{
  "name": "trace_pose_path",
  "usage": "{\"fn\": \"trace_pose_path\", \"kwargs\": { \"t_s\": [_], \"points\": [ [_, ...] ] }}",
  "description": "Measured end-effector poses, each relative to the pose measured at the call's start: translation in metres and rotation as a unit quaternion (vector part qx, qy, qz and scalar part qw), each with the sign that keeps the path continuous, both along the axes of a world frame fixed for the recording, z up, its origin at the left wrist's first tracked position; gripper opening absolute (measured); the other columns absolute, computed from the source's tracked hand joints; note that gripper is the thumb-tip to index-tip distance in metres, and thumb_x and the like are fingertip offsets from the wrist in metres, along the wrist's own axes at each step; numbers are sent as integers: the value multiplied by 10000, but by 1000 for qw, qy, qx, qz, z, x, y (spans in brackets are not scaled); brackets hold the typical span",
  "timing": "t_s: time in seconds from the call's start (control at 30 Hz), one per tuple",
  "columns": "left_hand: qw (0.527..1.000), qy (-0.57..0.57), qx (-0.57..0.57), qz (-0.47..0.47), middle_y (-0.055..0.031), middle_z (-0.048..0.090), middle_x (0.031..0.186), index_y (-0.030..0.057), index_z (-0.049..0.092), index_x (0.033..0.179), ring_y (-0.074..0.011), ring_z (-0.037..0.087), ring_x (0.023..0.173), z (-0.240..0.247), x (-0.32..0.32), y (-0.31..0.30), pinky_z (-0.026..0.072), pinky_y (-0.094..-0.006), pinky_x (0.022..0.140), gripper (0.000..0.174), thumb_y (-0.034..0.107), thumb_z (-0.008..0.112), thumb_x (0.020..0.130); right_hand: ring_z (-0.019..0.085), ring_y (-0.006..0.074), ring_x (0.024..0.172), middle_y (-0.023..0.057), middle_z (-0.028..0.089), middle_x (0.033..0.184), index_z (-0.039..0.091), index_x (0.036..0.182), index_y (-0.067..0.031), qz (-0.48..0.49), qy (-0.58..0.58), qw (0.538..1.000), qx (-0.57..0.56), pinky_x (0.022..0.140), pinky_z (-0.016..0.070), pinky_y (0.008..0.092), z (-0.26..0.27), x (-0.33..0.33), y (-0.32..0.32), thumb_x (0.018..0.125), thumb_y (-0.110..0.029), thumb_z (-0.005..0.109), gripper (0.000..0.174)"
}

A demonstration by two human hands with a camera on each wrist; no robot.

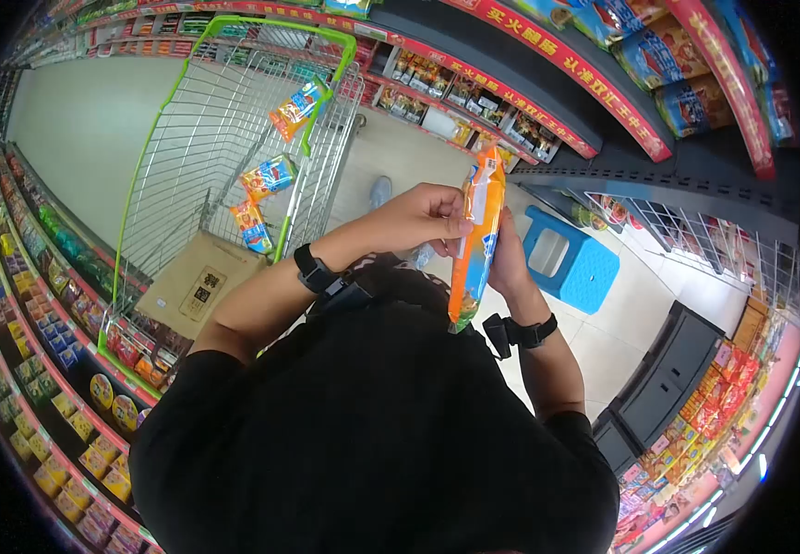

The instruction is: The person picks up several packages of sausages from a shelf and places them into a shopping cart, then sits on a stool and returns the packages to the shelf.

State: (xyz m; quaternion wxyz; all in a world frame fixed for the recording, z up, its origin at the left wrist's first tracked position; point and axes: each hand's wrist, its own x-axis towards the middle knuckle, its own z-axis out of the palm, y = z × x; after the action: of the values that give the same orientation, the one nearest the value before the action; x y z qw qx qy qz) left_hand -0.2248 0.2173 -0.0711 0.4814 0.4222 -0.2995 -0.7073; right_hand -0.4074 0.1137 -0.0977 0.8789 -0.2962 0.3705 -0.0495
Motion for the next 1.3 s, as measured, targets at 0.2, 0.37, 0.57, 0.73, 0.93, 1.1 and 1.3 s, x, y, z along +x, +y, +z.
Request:
{"fn": "trace_pose_path", "kwargs": {
  "t_s": [0.2, 0.37, 0.57, 0.73, 0.93, 1.1, 1.3],
  "points": [
    [999, -34, -18, -9, -42, 670, 840, -14, 631, 1018, -106, 648, 745, 31, 48, -13, 541, -266, 678, 284, 253, 647, 921, 618, 162, 900, 71, 617, 1028, 517, 1225, -69, 16, 6, 998, -63, 759, 537, 310, 17, 41, -8, 1029, -510, 189, 583],
    [926, -371, -63, 33, -26, 610, 612, -27, 678, 798, -68, 550, 554, 67, 83, -26, 437, -248, 517, 326, 283, 657, 896, 585, 112, 946, 68, 620, 1084, 503, 1259, 8, 48, 53, 979, -193, 840, 479, 266, 49, 63, -9, 1027, -471, 352, 552],
    [947, -277, -139, 79, -13, 543, 566, -30, 649, 770, -60, 499, 526, 70, 99, -38, 385, -253, 483, 365, 288, 591, 939, 592, 109, 936, 83, 629, 1077, 501, 1261, 28, 65, 52, 974, -208, 844, 479, 254, 55, 72, -11, 1018, -494, 368, 591],
    [962, -231, -131, 67, -16, 564, 578, -27, 647, 754, -61, 521, 523, 67, 105, -45, 391, -233, 468, 404, 293, 533, 974, 610, 108, 921, 86, 636, 1074, 498, 1262, 33, 40, 58, 973, -219, 831, 489, 244, 62, 78, -14, 1014, -501, 375, 602],
    [968, -218, -115, 42, -13, 572, 592, -12, 638, 739, -69, 522, 500, 70, 112, -55, 396, -230, 454, 436, 310, 492, 995, 624, 115, 922, 89, 640, 1078, 490, 1268, 33, 12, 38, 979, -202, 831, 495, 243, 60, 82, -19, 1008, -499, 392, 600],
    [984, -143, -82, 73, -1, 590, 672, 12, 631, 828, -64, 527, 559, 63, 111, -67, 412, -214, 508, 396, 339, 489, 1000, 631, 129, 926, 83, 641, 1063, 489, 1261, 20, -56, -35, 991, -115, 836, 497, 251, 58, 82, -29, 1005, -409, 448, 501],
    [979, -183, -89, -12, -59, 610, 894, 14, 469, 1270, -103, 585, 704, 49, 93, -85, 478, -257, 606, 451, 248, 632, 921, 665, 153, 810, 99, 649, 1032, 523, 1174, -27, -215, 38, 967, -131, 715, 554, 298, 55, 67, -57, 989, -296, 498, 327]
  ]
}}
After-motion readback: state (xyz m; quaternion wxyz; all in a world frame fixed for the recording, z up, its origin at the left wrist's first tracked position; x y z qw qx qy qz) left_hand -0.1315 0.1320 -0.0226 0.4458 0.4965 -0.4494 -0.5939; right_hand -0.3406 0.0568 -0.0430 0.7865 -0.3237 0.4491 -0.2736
